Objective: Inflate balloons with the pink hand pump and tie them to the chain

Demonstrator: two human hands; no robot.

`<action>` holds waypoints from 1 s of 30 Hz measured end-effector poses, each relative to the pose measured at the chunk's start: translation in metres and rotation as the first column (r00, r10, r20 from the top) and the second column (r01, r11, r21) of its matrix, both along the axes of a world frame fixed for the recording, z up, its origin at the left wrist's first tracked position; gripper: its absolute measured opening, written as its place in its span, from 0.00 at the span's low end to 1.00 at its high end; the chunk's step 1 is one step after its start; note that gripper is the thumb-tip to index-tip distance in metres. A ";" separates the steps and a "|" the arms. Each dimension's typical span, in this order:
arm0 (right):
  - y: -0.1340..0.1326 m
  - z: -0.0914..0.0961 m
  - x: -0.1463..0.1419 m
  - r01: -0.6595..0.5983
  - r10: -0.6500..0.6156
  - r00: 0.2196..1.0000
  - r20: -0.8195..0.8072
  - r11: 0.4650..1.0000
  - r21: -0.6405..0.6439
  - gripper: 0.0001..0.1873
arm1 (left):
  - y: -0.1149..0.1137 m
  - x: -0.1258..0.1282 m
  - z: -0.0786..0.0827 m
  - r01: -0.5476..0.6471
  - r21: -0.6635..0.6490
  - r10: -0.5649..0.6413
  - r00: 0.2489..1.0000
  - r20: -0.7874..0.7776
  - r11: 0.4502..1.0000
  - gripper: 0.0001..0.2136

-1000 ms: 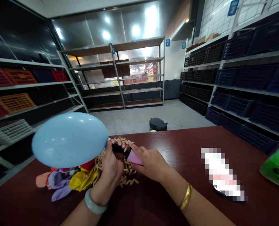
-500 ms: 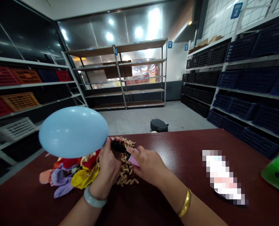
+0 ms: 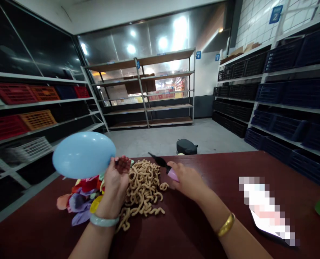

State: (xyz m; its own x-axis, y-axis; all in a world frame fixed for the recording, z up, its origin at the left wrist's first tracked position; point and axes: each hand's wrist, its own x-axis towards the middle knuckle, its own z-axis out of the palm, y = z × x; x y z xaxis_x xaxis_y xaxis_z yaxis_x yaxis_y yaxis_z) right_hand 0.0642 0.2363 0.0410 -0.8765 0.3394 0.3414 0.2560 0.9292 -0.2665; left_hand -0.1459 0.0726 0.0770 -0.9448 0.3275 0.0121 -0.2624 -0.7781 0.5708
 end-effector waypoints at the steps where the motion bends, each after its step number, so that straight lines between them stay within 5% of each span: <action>1: 0.009 -0.001 0.002 0.044 -0.044 0.999 0.015 0.999 0.009 0.31 | 0.001 0.001 -0.001 0.036 0.001 -0.036 0.999 -0.009 0.999 0.11; 7: 0.049 -0.005 0.019 0.270 -0.262 0.926 0.273 0.963 0.011 0.29 | 0.008 0.016 -0.003 0.189 0.013 -0.189 0.982 -0.025 0.982 0.11; 14: 0.069 -0.011 0.033 0.380 -0.355 0.846 0.399 0.925 0.016 0.29 | 0.007 0.030 0.002 0.427 -0.056 -0.427 0.904 0.001 0.903 0.07; 18: 0.052 0.001 0.024 0.352 -0.360 0.927 0.105 0.932 0.090 0.21 | 0.010 0.044 0.001 0.567 -0.029 -0.567 0.820 -0.070 0.823 0.12; 20: 0.028 0.011 0.014 0.217 -0.204 0.957 -0.207 0.975 0.041 0.12 | 0.015 0.055 -0.003 0.630 -0.029 -0.630 0.772 -0.086 0.776 0.14; 22: 0.000 0.018 0.004 -0.024 0.019 0.903 -0.430 1.000 -0.006 0.10 | 0.020 0.068 -0.011 0.681 -0.050 -0.682 0.727 -0.074 0.731 0.15; 25: -0.034 0.019 -0.006 -0.202 0.194 0.853 -0.485 0.979 0.035 0.11 | 0.028 0.087 -0.024 0.722 -0.108 -0.729 0.683 -0.051 0.684 0.14; 30: -0.042 0.012 -0.007 -0.106 0.129 0.907 -0.401 0.991 0.078 0.06 | 0.036 0.107 -0.040 0.692 -0.149 -0.706 0.704 -0.076 0.706 0.09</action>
